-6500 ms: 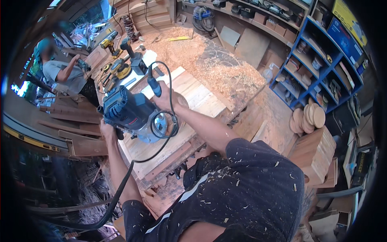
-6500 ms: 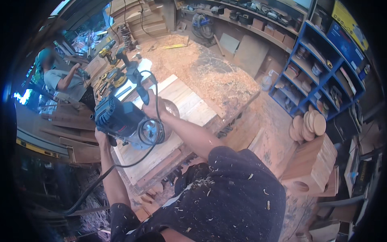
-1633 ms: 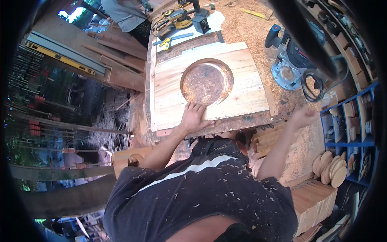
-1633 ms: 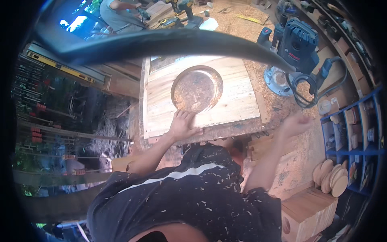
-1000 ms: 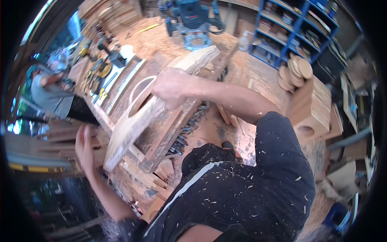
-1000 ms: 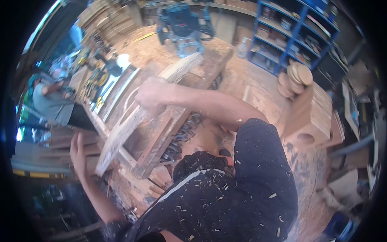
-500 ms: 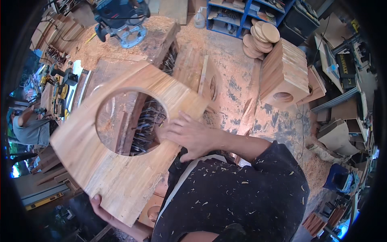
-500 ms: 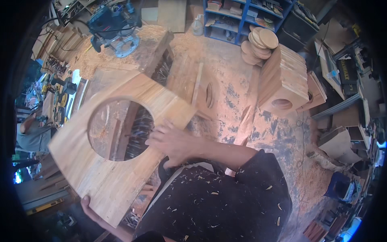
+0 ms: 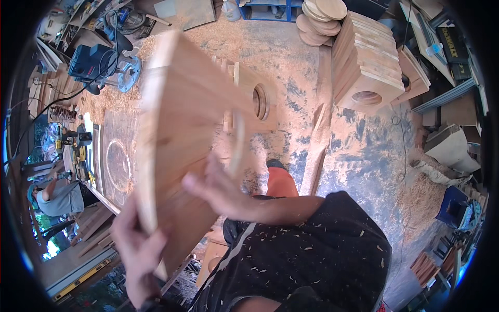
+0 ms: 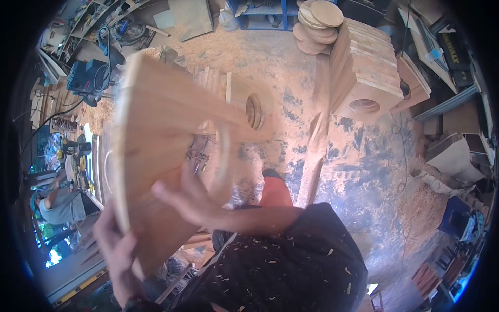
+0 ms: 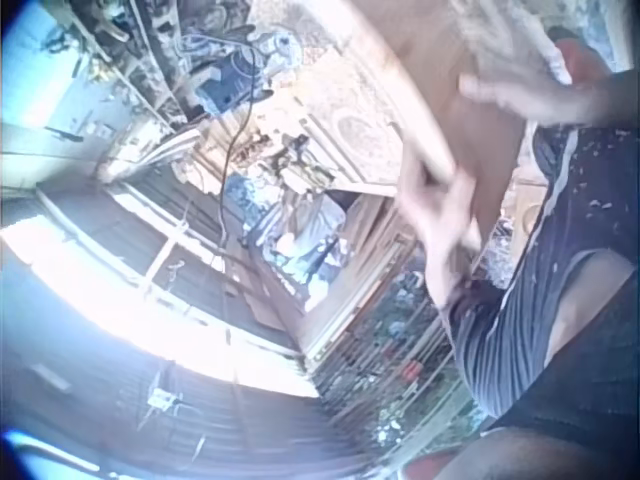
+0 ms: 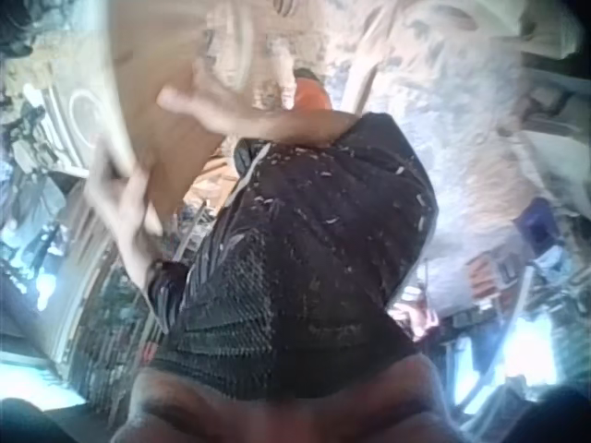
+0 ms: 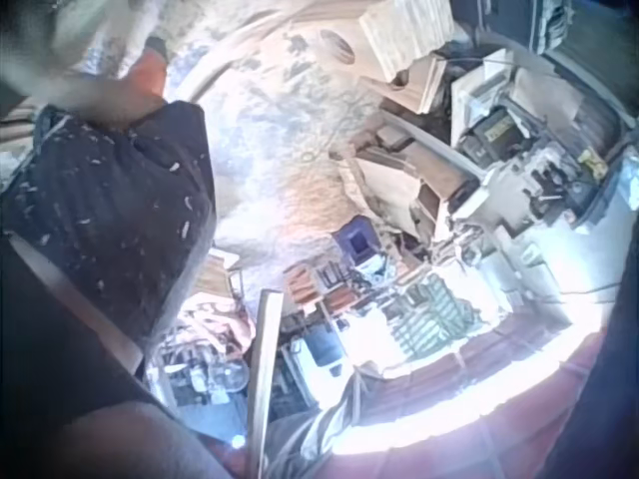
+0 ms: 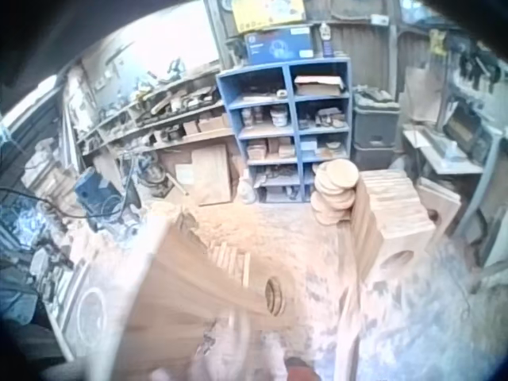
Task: Using a router to cut a circular groove into a piece of wood.
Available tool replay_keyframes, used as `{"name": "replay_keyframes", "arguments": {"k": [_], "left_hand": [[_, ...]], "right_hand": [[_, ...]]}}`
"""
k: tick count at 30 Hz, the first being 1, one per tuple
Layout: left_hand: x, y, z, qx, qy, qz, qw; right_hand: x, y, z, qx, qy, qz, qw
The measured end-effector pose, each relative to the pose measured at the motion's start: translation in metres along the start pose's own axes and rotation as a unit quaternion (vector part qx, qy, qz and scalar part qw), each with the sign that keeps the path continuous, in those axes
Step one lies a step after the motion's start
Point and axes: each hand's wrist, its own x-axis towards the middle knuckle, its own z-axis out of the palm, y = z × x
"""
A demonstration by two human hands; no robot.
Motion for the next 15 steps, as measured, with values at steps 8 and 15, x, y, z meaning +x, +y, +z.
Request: {"name": "replay_keyframes", "arguments": {"k": [8, 15], "left_hand": [[0.104, -0.222, 0.175, 0.142, -0.132, -0.004, 0.981], [-0.071, -0.429, 0.178, 0.188, -0.116, -0.178, 0.959]], "right_hand": [[0.117, 0.167, -0.249, 0.058, 0.306, 0.232, 0.921], [0.206, 0.275, -0.416, 0.098, 0.220, 0.190, 0.952]]}}
